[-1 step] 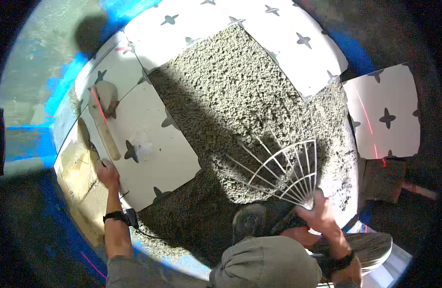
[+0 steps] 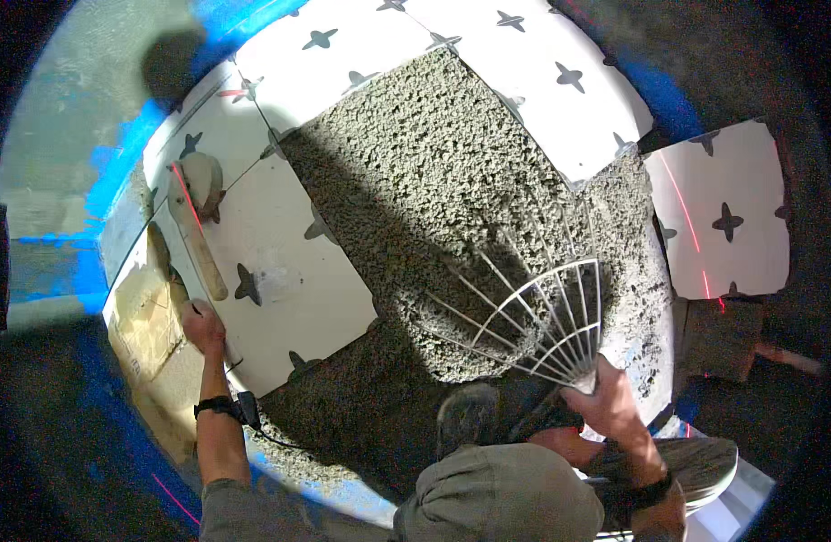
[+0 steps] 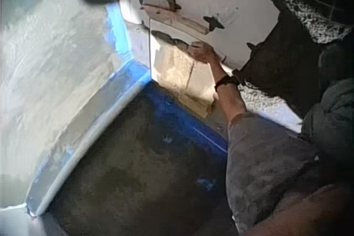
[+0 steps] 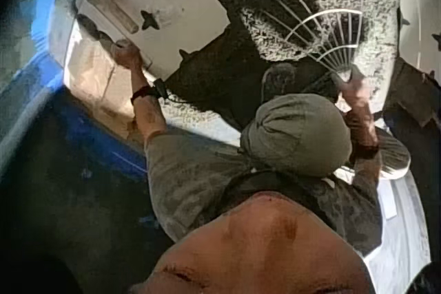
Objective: Applying tiles to a wet mortar bed using a laser level and measuring tape for alignment.
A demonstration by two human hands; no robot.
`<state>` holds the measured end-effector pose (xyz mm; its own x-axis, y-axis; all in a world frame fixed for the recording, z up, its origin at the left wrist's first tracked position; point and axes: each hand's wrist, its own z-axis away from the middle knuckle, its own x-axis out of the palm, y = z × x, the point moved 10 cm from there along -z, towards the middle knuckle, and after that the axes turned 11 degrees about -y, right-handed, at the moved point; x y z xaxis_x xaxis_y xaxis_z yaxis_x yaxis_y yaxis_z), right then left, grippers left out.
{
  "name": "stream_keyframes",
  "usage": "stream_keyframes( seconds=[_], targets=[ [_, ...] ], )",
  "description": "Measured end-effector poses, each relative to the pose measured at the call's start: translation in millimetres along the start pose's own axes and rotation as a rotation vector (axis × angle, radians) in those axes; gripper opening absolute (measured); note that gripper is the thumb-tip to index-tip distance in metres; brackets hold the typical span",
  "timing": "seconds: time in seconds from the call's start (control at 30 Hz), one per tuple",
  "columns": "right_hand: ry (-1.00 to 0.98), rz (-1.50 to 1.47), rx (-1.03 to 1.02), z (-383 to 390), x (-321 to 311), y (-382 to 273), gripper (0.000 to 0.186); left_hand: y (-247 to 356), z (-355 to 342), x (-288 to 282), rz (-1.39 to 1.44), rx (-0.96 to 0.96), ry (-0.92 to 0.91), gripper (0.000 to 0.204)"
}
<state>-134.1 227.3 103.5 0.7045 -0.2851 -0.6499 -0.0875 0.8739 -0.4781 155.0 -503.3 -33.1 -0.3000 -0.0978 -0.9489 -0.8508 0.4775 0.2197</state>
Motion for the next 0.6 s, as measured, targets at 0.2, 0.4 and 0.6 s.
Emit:
stream_keyframes(
  seconds=[0.2,0.4,0.6],
  targets=[
    [0.104,0.175,0.169,73.5,-184.0,-18.8,0.036,43.4,16.8,-73.6,0.239,0.011,0.252,0.017],
    [0.145,0.489,0.385,141.5,-332.6,-22.5,0.032,265.1,125.7,-67.9,0.379,0.732,-0.324,0.029],
    [-0.204,0.203,0.716,179.7,-330.3,64.2,0.024,334.2,241.1,25.1,0.349,0.735,-0.652,0.085]
  ],
)
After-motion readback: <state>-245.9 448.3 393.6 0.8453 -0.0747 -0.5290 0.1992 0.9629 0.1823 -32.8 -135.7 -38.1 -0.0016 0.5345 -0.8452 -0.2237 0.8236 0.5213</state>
